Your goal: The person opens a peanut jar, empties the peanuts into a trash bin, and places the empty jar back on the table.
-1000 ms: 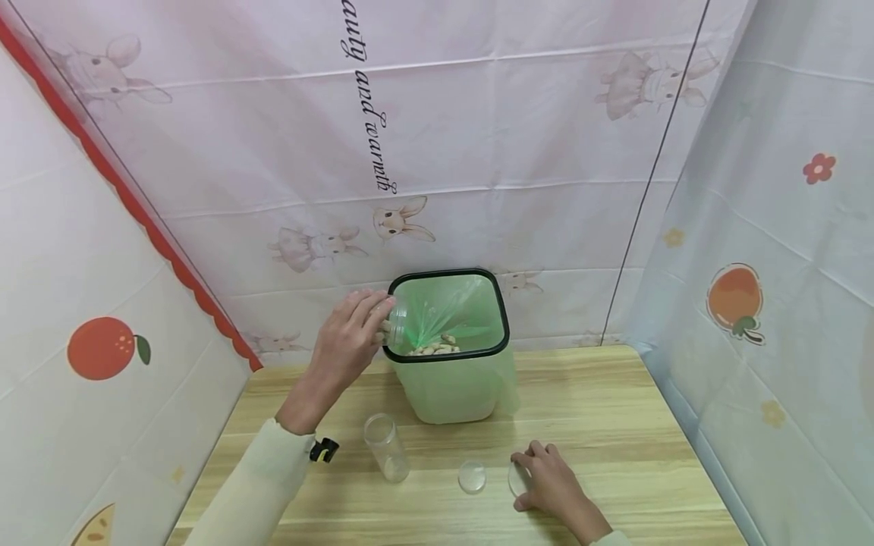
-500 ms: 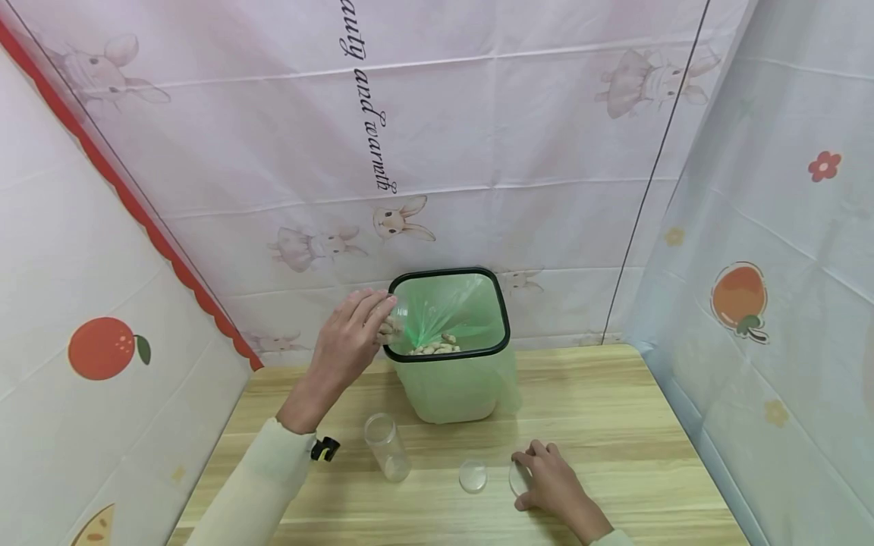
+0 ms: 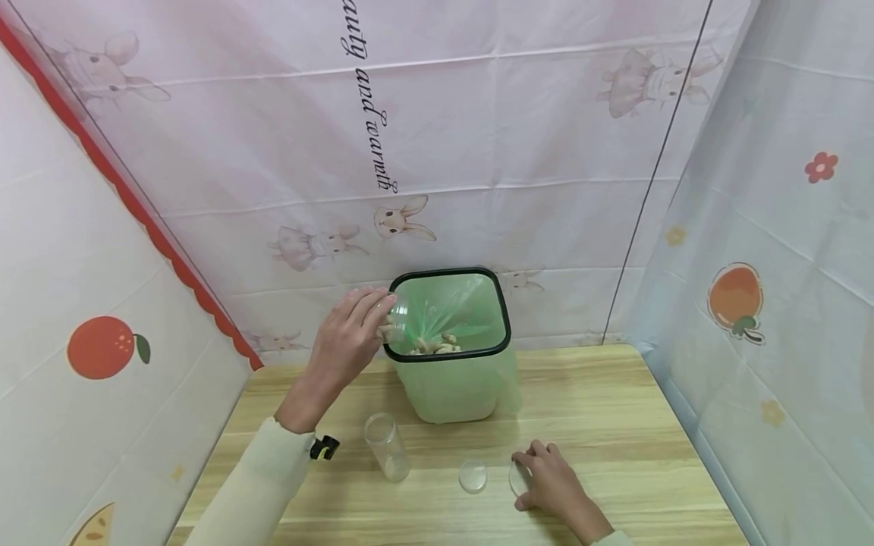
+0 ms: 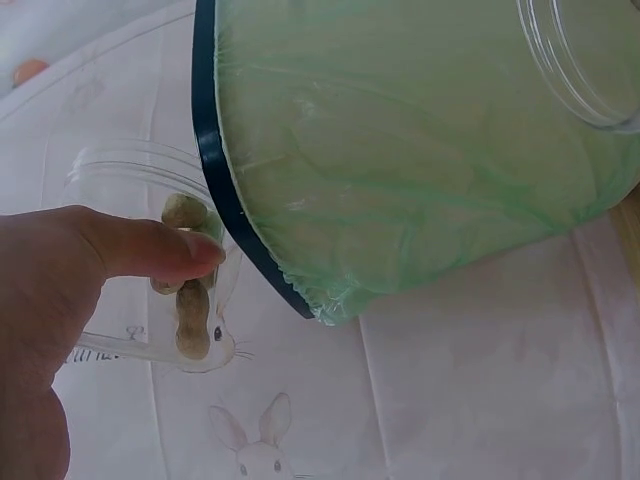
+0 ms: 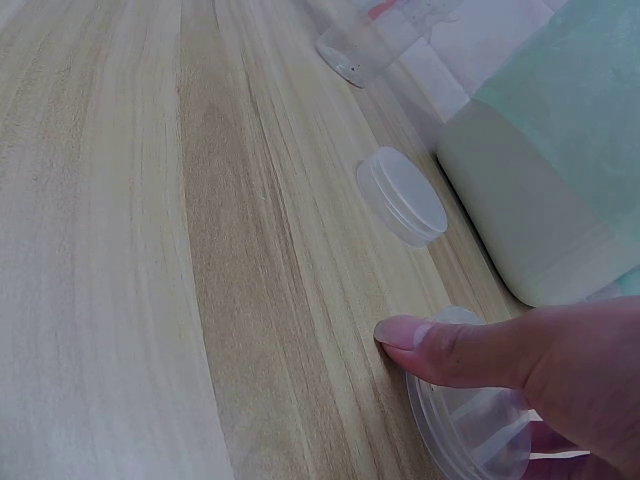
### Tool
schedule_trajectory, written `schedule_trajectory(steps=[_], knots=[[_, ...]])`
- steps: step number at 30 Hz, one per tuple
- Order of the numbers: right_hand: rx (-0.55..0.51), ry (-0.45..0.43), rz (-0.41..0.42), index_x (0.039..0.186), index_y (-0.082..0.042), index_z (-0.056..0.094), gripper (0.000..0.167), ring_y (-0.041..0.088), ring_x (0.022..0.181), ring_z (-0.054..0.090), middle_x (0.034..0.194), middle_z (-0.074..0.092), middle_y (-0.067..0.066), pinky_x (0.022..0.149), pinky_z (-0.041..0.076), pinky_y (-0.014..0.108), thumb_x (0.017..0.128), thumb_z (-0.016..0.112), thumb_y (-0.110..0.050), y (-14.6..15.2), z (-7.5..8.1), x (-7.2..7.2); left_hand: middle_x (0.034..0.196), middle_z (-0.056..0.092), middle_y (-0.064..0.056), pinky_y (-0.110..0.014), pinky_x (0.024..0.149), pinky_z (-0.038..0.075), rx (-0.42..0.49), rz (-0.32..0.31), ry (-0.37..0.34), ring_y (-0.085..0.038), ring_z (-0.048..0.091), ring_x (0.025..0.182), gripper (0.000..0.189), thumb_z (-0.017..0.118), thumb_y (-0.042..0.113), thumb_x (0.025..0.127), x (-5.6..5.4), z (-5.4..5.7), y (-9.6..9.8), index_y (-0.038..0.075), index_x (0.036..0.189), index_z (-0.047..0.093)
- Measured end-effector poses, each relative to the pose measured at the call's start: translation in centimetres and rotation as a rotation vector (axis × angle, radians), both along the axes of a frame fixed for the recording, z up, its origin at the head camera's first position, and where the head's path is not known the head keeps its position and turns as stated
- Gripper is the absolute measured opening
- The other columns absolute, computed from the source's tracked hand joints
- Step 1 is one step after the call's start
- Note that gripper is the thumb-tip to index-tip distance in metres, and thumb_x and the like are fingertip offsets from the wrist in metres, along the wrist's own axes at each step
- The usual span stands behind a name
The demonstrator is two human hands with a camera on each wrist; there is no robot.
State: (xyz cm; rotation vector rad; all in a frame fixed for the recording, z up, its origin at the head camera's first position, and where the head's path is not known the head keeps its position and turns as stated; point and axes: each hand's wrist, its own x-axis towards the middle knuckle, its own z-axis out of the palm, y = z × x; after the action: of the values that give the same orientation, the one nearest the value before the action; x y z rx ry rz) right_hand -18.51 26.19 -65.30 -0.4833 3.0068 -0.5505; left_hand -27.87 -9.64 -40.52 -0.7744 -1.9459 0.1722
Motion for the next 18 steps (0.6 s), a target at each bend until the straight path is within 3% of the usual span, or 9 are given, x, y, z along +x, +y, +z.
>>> schedule_trajectory(steps=[5, 18], knots=[[0.010, 0.005, 0.000, 0.124, -0.021, 0.075, 0.081, 0.013, 0.094, 0.051, 0.108, 0.063, -0.004, 0.077, 0.054, 0.033, 0.050, 0.098, -0.044, 0.01, -0.01, 0.03, 0.134, 0.070, -0.012, -0.040, 0.114, 0.049, -0.010, 0.002, -0.002, -0.030, 0.064, 0.125, 0.043, 0.069, 0.001, 0.095, 0.07, 0.23, -0.20, 0.007, 0.138, 0.064], [0.004, 0.003, 0.006, 0.125, -0.020, 0.074, 0.081, 0.013, 0.093, 0.050, 0.108, 0.063, -0.003, 0.076, 0.053, 0.032, 0.051, 0.098, -0.043, -0.01, 0.18, 0.16, 0.137, 0.068, -0.011, -0.041, 0.117, 0.046, -0.090, 0.022, 0.024, -0.030, 0.063, 0.128, 0.043, 0.061, -0.004, 0.097, 0.39, 0.87, -0.31, 0.008, 0.138, 0.064]])
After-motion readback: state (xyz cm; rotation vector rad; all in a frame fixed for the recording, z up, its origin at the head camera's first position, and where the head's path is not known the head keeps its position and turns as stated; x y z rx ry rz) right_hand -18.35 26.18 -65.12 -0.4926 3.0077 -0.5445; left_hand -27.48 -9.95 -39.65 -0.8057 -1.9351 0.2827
